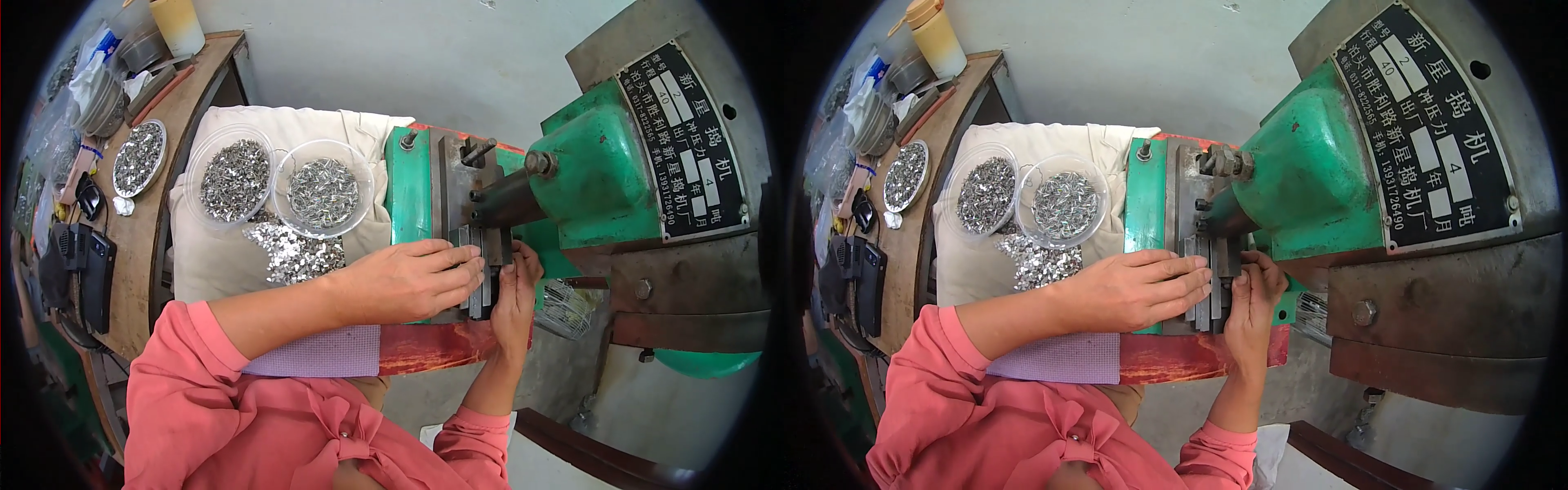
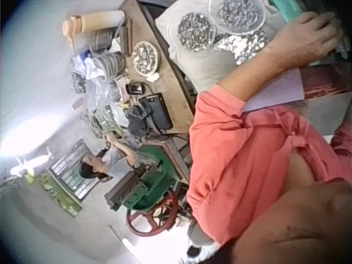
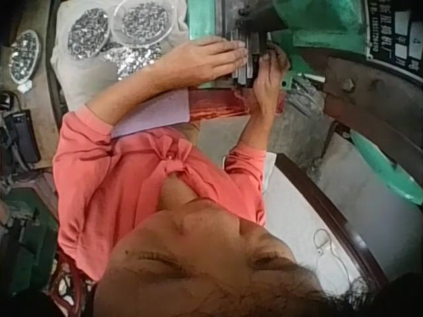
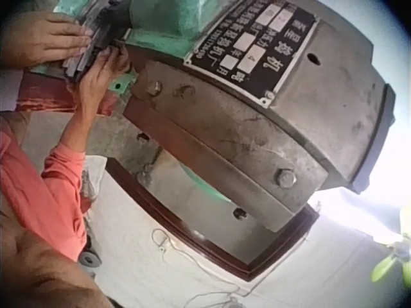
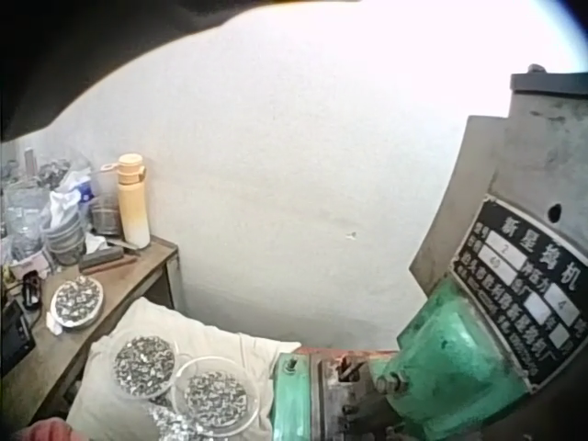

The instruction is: The person aligns and assembles small metal pins into a metal holder by hand, then processes them with a manual press.

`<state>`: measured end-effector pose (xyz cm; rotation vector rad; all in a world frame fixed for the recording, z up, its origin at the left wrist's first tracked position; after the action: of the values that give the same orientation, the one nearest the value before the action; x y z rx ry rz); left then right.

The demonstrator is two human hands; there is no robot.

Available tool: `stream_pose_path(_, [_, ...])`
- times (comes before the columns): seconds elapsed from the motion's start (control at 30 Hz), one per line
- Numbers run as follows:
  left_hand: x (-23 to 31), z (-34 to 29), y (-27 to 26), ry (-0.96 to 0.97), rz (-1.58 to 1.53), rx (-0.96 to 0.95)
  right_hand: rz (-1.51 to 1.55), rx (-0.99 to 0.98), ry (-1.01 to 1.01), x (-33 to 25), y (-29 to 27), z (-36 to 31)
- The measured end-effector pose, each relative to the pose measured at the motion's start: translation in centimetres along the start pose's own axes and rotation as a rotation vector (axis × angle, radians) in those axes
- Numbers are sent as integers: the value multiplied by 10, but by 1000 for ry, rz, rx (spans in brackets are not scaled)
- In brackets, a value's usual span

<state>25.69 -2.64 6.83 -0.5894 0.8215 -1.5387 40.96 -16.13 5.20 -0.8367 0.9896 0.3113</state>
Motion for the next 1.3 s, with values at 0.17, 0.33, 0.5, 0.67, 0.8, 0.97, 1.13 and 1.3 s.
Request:
stream_pose_path(0.17, [1, -3, -1, -21, 22, 77, -12, 31, -19, -4, 4, 0])
stream_pose_path(0.33, [1, -1, 2, -38, 18, 74, -74, 45, -53, 3, 3, 3])
stream_pose_path(0.5, [2, -2, 3, -44, 19, 67, -76, 35, -19, 1, 2, 4])
stream_pose_path(0.67, [4, -3, 2, -54, 14, 63, 24, 68, 11, -1, 1, 0])
stream_pose_path(0.8, [5, -5, 4, -70, -29, 50, 5, 41, 7, 0, 2, -1])
stream_pose_path(0.97, [6, -7, 3, -96, -104, 44, -39, 18, 3, 2, 0, 0])
stream_pose_path(1.13, [9, -12, 3, -135, -103, 73, 9, -7, 49, 6, -2, 2])
stream_pose_path(1.3, [11, -20, 4, -211, -158, 115, 28, -4, 72, 10, -2, 1])
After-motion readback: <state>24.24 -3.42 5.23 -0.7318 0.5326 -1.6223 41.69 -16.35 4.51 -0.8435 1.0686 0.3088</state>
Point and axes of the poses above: each hand's wrist, its own z-axis towards the middle knuckle, its own y-axis out of the palm, x = y × z, the point moved 3 cm from there along z, towards the middle knuckle, and after that the axes turned 13 degrees about z, right-handed, at the moved point
